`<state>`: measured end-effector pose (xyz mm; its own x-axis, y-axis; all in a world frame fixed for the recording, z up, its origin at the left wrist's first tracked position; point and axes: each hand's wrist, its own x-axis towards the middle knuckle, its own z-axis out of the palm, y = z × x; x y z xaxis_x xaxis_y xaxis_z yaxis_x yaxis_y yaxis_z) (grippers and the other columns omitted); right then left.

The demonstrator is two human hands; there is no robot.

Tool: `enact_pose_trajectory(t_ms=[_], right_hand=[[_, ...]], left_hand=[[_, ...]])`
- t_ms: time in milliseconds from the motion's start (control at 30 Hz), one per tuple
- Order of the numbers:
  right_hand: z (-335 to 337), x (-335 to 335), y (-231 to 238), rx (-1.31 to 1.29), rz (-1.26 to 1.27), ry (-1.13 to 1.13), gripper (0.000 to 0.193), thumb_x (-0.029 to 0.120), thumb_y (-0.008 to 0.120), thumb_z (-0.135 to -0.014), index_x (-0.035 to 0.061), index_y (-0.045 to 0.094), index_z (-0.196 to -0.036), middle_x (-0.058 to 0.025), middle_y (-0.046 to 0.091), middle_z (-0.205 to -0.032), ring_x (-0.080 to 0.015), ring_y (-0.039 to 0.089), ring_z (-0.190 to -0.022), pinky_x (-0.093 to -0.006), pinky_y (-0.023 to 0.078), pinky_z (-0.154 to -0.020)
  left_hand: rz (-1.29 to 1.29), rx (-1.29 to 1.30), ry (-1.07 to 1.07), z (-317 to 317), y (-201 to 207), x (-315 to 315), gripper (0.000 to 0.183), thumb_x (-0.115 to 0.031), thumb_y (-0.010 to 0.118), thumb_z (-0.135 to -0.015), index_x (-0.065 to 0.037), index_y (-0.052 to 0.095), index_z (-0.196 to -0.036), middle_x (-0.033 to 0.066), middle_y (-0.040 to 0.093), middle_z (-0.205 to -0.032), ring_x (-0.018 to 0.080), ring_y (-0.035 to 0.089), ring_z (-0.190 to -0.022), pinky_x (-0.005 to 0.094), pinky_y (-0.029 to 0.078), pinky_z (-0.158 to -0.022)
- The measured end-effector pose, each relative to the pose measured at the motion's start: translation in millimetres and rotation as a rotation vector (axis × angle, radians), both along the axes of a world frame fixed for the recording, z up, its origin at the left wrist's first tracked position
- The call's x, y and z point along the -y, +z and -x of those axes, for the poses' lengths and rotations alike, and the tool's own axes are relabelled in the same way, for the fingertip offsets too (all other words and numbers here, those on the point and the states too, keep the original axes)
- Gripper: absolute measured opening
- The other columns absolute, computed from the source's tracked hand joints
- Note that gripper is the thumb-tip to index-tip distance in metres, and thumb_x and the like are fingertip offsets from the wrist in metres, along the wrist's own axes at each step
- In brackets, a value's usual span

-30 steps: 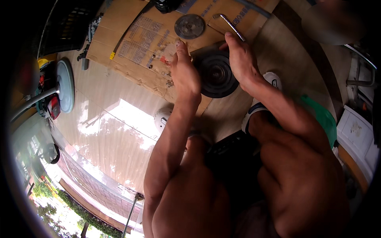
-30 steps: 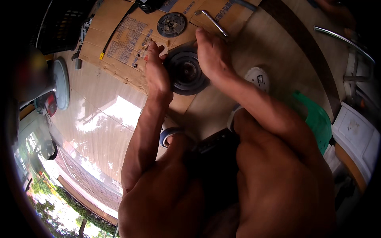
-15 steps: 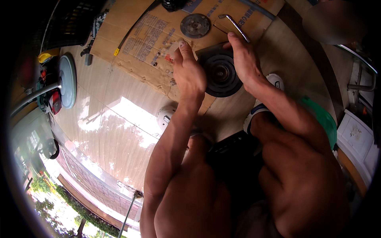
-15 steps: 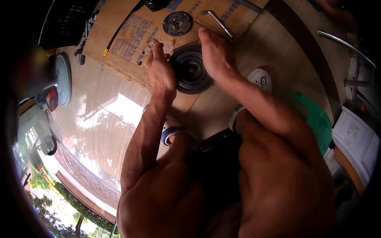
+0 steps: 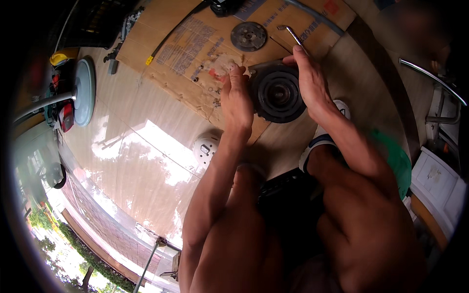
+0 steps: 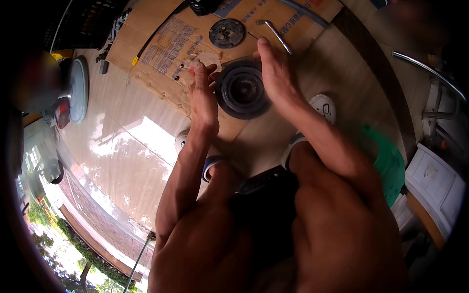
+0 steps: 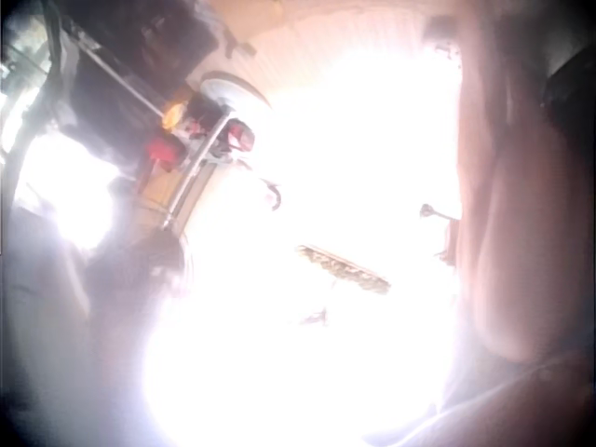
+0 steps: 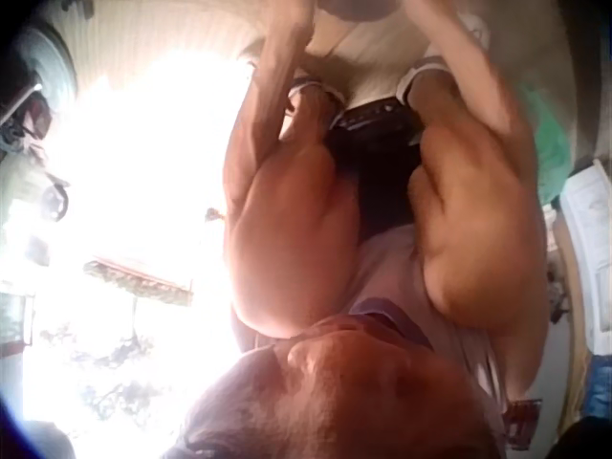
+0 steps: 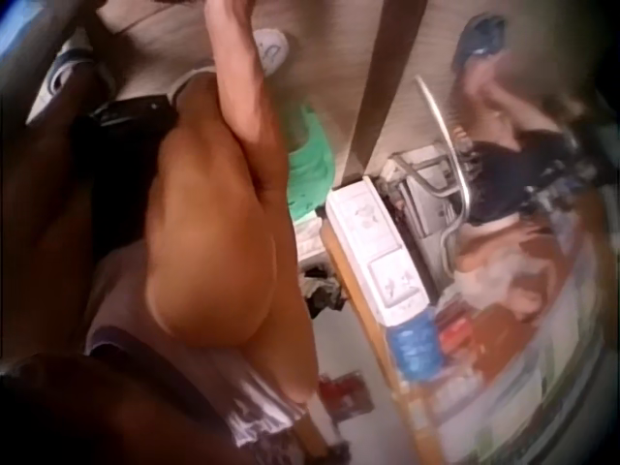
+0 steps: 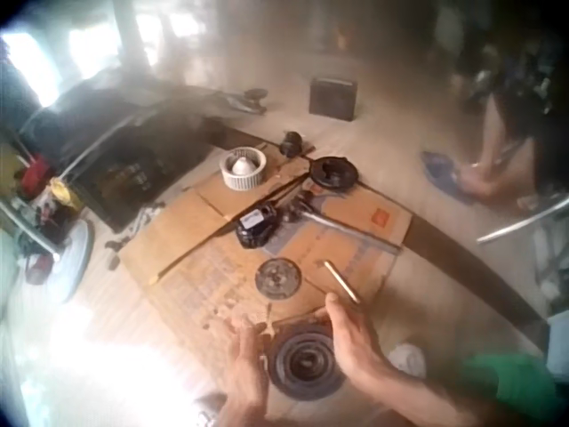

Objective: The person disassembles a car compressor by removing a metal plate, tapping the central hub with a hammer, and then prying off the outer pulley assembly by hand.

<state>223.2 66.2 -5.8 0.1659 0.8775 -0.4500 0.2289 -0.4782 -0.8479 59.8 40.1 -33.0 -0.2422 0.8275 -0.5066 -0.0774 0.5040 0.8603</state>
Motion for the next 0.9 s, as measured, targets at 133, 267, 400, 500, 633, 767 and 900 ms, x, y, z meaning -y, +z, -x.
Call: enact_pose_trajectory(t_ms=[133,267,400,500,633,767,900], right_hand=[[-10.9,14.8,15.6,0.105,-0.136,0.113,0.066,0.059,0.047,-0.103,-0.001,0.064,-0.126,-0.0139,0.064,-0.122,-0.0227,0.057,-0.118,-0.0356,0.04,-0.106],[-7.4,27.2,49.3,0.445,-0.486,0.533,0.078,0.053,0.073,-0.088,0.0004,0.05,-0.141,-0.0233,0.051,-0.142,-0.04,0.049,-0.132,-0.0451,0.042,-0.109],[5.2,24.0,85.3,0.868,-0.616,0.992,0.101,0.051,0.087,-0.069,0.0118,0.043,-0.151,-0.0217,0.038,-0.156,-0.0453,0.039,-0.142,-0.0545,0.042,-0.111],[20.8,17.7,85.4,1.008,-0.607,1.186,0.104,0.047,0.089,-0.065,0.0156,0.042,-0.152,-0.021,0.036,-0.157,-0.0456,0.04,-0.141,-0.0582,0.047,-0.104],[30.5,4.2,80.7,1.115,-0.524,1.463,0.102,0.039,0.09,-0.065,0.0144,0.041,-0.152,-0.0216,0.039,-0.154,-0.0461,0.047,-0.132,-0.0576,0.054,-0.093],[34.2,2.1,83.1,1.095,-0.501,1.514,0.093,0.03,0.087,-0.069,0.0123,0.043,-0.148,-0.0234,0.043,-0.149,-0.0473,0.051,-0.127,-0.055,0.054,-0.094],[37.5,2.9,79.1,1.014,-0.556,1.478,0.08,0.022,0.083,-0.07,0.0099,0.047,-0.14,-0.0249,0.046,-0.142,-0.0476,0.052,-0.122,-0.0521,0.054,-0.096]], left_hand=[[-0.061,0.051,-0.071,15.1,-2.1,33.9,0.065,-0.051,0.04,-0.109,0.005,0.058,-0.136,0.023,0.066,-0.125,0.0269,0.065,-0.111,0.0357,0.048,-0.093],[-0.179,-0.004,-0.217,28.1,-17.3,55.3,0.053,-0.03,0.056,-0.101,0.001,0.052,-0.143,0.0262,0.063,-0.131,0.035,0.063,-0.12,0.0416,0.047,-0.103],[-0.485,-0.309,-0.472,26.6,-17.1,65.4,0.091,-0.018,0.078,-0.077,-0.006,0.034,-0.156,0.0264,0.037,-0.155,0.0431,0.045,-0.139,0.0467,0.042,-0.112],[-0.509,-0.429,-0.5,25.9,-18.9,63.2,0.105,-0.024,0.086,-0.069,-0.01,0.031,-0.158,0.0239,0.029,-0.159,0.046,0.035,-0.143,0.053,0.036,-0.115],[-0.531,-0.616,-0.578,20.0,-25.1,45.1,0.113,-0.039,0.091,-0.064,-0.012,0.034,-0.157,0.0211,0.029,-0.16,0.046,0.03,-0.145,0.0579,0.033,-0.115],[-0.554,-0.562,-0.571,15.6,-40.4,37.1,0.111,-0.045,0.091,-0.062,-0.013,0.038,-0.154,0.0198,0.029,-0.161,0.0456,0.031,-0.145,0.0578,0.034,-0.114],[-0.479,-0.544,-0.608,24.8,-37.8,38.7,0.102,-0.045,0.09,-0.064,-0.014,0.044,-0.15,0.0185,0.031,-0.16,0.0435,0.033,-0.144,0.057,0.036,-0.111]])
